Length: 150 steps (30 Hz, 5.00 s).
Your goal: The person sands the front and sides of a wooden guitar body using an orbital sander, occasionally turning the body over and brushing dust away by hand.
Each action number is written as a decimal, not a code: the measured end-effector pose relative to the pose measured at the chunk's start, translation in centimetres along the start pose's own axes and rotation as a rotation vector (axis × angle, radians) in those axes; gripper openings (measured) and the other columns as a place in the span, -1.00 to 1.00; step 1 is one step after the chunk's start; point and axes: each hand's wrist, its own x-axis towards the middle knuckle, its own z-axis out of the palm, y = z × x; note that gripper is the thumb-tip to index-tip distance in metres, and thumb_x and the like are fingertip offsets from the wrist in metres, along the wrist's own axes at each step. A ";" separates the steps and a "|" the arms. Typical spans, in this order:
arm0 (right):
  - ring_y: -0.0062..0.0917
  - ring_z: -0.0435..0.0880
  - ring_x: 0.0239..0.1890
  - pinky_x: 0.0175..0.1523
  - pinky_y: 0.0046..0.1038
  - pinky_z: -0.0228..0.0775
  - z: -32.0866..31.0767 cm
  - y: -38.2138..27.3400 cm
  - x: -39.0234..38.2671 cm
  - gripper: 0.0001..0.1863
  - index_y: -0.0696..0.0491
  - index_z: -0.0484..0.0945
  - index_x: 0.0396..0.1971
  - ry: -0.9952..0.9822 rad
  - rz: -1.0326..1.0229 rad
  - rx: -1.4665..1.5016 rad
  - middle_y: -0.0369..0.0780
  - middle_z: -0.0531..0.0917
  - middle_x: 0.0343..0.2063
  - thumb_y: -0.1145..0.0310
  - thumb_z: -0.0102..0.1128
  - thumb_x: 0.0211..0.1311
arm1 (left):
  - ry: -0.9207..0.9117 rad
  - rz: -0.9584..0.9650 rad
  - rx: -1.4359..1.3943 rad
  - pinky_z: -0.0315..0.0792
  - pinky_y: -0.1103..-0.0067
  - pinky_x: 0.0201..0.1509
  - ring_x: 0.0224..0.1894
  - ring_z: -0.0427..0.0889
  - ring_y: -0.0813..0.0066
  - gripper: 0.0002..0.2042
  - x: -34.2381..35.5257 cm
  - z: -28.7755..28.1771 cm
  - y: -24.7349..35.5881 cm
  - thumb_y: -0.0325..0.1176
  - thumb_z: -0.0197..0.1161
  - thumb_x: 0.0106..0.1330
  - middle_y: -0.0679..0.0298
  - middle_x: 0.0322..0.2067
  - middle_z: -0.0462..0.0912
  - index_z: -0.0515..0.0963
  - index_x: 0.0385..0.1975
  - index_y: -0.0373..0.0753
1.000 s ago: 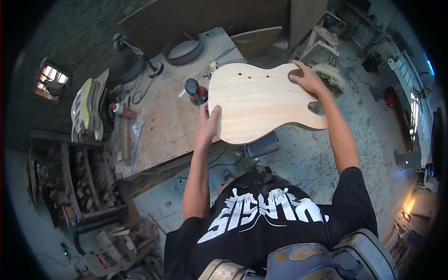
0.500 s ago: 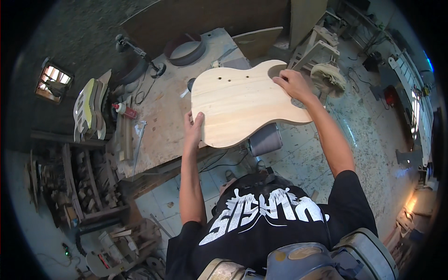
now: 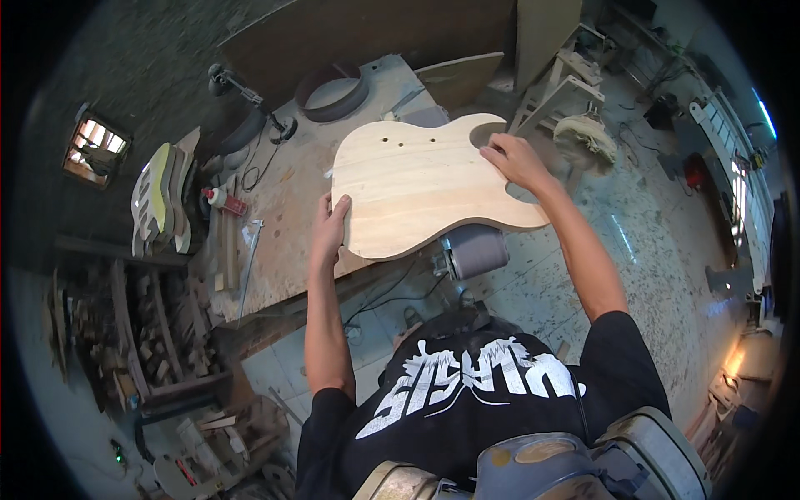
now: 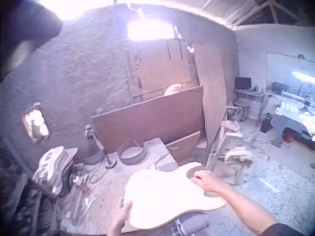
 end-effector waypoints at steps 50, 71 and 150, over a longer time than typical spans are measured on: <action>0.03 0.60 -0.13 -0.09 -0.07 0.36 -1.3 -0.1 -1.4 -0.53 0.13 0.42 -0.26 -0.186 -0.052 -0.169 0.05 0.63 -0.27 -0.05 0.15 0.36 | -0.054 0.098 0.111 0.51 0.55 -0.05 -0.16 0.68 0.51 -0.58 5.6 -0.8 0.3 -0.21 0.23 0.47 0.15 -0.10 0.74 0.58 0.16 -0.40; -0.10 0.62 -0.14 -0.08 -0.12 0.43 1.9 -4.4 -4.8 -0.58 0.03 0.49 -0.30 -0.065 0.070 -0.140 -0.10 0.59 -0.27 -0.07 0.23 0.33 | -0.213 0.083 0.109 0.48 0.57 -0.07 -0.21 0.65 0.54 -0.64 9.5 -5.1 1.5 -0.25 0.21 0.46 0.22 -0.14 0.74 0.63 0.12 -0.34; -0.48 0.34 -0.53 -0.36 -0.32 0.23 -7.8 3.5 -9.8 -0.46 0.17 0.41 -0.56 -0.122 0.278 -0.059 -0.17 0.42 -0.65 -0.02 0.29 0.30 | -0.217 0.117 0.250 0.49 0.50 -0.03 -0.18 0.69 0.44 -0.61 4.5 9.3 3.1 -0.21 0.22 0.37 0.18 -0.18 0.77 0.67 0.06 -0.33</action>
